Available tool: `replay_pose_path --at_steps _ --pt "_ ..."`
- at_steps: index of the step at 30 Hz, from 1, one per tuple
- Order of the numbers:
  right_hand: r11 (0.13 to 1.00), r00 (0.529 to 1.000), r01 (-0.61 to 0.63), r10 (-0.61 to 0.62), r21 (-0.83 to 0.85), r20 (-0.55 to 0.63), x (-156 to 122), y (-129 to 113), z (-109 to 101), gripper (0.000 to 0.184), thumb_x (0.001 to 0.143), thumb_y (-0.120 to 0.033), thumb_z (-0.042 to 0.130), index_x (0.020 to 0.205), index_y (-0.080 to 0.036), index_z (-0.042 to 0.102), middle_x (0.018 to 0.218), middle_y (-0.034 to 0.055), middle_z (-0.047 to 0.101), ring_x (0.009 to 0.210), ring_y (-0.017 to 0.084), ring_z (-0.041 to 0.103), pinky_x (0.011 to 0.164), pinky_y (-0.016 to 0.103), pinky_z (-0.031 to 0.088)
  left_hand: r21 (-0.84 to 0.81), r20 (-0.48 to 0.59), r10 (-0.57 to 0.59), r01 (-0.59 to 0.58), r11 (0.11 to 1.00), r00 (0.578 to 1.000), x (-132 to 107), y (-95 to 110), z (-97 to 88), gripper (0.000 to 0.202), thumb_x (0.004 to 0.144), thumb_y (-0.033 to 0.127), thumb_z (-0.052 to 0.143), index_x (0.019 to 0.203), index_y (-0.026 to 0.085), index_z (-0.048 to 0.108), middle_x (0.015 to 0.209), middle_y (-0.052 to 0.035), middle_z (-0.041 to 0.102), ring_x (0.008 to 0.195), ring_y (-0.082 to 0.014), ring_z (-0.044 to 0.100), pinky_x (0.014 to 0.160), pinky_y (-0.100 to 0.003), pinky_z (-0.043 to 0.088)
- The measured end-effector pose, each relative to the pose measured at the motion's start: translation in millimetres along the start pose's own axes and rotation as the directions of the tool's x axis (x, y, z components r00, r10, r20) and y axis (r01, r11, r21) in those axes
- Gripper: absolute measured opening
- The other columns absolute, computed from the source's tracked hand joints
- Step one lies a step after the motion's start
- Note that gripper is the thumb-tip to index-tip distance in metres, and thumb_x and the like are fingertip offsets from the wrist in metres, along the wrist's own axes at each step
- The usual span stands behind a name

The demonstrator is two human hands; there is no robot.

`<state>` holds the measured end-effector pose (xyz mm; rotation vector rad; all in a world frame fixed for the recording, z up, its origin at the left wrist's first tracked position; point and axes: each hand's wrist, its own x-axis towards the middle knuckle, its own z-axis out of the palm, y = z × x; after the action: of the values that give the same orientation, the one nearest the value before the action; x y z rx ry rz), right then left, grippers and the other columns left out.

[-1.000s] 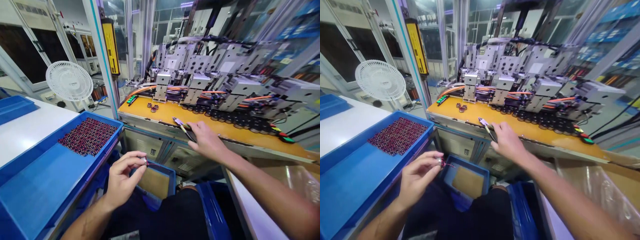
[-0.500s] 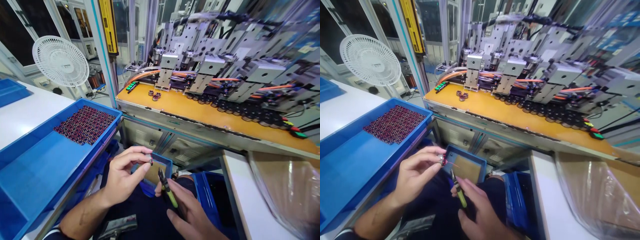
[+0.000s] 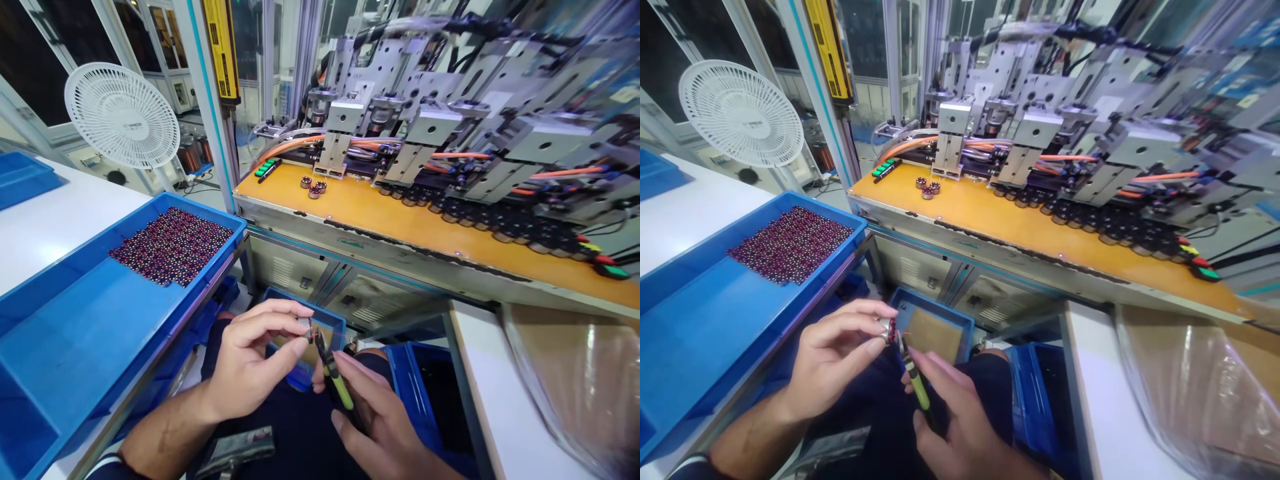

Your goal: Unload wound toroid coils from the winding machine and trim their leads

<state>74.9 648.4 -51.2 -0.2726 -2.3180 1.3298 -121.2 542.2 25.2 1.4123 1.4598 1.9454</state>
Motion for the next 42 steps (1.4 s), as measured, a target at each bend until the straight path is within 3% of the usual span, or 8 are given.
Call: replay_pose_path --at_steps 7,14,16,21,24,28,34,42 --pt "0.995 0.997 -0.007 0.014 0.098 -0.074 7 -6 9 0.051 0.087 -0.019 0.057 0.137 -0.024 0.055 0.092 0.008 0.069 0.079 0.02 0.067 0.081 0.033 0.061 -0.021 0.003 -0.006 0.006 1.0 1.0 1 1 2.3 0.021 0.081 0.004 0.068 0.094 0.019 0.075 0.104 -0.0101 0.074 0.092 -0.0184 0.071 0.078 -0.03 0.06" --pt "0.96 0.984 -0.163 0.174 0.225 -0.03 24 -27 2 0.019 0.091 -0.027 0.053 0.102 -0.019 0.067 0.078 0.0046 0.061 0.062 0.015 0.057 0.058 0.025 0.053 -0.006 0.016 0.003 -0.003 1.0 1.0 1 -2 1.8 0.019 0.082 0.006 0.068 0.094 0.019 0.074 0.103 -0.0104 0.074 0.092 -0.0189 0.071 0.08 -0.032 0.06" --pt "0.92 0.962 -0.267 0.274 0.286 0.017 32 -32 -5 0.016 0.089 -0.03 0.056 0.089 -0.017 0.064 0.076 0.0037 0.059 0.062 0.014 0.055 0.06 0.025 0.051 0.03 0.031 0.023 -0.024 0.999 0.999 1 -3 -0.8 0.016 0.083 0.007 0.068 0.093 0.018 0.073 0.105 -0.0115 0.073 0.093 -0.0203 0.071 0.08 -0.034 0.06" --pt "0.868 0.924 -0.379 0.374 0.32 0.08 28 -23 -16 0.025 0.086 -0.038 0.064 0.099 -0.017 0.066 0.084 0.0045 0.06 0.075 0.016 0.058 0.072 0.028 0.053 0.191 0.147 0.224 -0.249 0.949 0.964 2 -8 -8.9 0.023 0.081 -0.001 0.066 0.095 0.018 0.066 0.109 -0.0111 0.067 0.099 -0.0215 0.07 0.082 -0.035 0.062" --pt "0.872 0.929 -0.368 0.358 0.323 0.094 14 -20 -21 0.029 0.09 -0.04 0.062 0.109 -0.019 0.068 0.084 0.0045 0.061 0.068 0.015 0.056 0.066 0.026 0.053 0.182 0.126 0.295 -0.315 0.931 0.947 0 -13 -10.0 0.033 0.078 -0.004 0.067 0.098 0.02 0.056 0.12 -0.0114 0.06 0.096 -0.0194 0.071 0.08 -0.033 0.063" --pt "0.848 0.946 -0.318 0.316 0.425 0.078 -3 -29 -26 0.045 0.093 -0.041 0.06 0.136 -0.029 0.055 0.095 0.0073 0.067 0.071 0.015 0.062 0.07 0.03 0.056 0.172 0.062 0.3 -0.307 0.936 0.952 -5 -20 -7.7 0.044 0.076 -0.004 0.07 0.104 0.022 0.048 0.111 -0.0101 0.068 0.1 -0.0213 0.071 0.082 -0.035 0.063" --pt "0.902 0.966 -0.257 0.243 0.346 0.084 -9 -46 -30 0.051 0.091 -0.029 0.059 0.14 -0.034 0.052 0.115 0.0108 0.067 0.098 0.024 0.069 0.092 0.042 0.056 0.26 0.026 0.321 -0.316 0.912 0.947 -11 -21 -4.6 0.053 0.073 -0.004 0.073 0.113 0.022 0.05 0.107 -0.0098 0.075 0.093 -0.0201 0.075 0.086 -0.036 0.063" --pt "0.913 0.981 -0.192 0.164 0.36 0.106 1 -49 -22 0.065 0.089 -0.008 0.051 0.143 -0.043 0.046 0.119 0.0057 0.065 0.105 0.021 0.067 0.096 0.038 0.055 0.253 0.089 0.333 -0.345 0.904 0.939 -13 -16 -6.2 0.056 0.074 -0.007 0.07 0.119 0.021 0.049 0.109 -0.0111 0.075 0.1 -0.0221 0.073 0.089 -0.038 0.062"
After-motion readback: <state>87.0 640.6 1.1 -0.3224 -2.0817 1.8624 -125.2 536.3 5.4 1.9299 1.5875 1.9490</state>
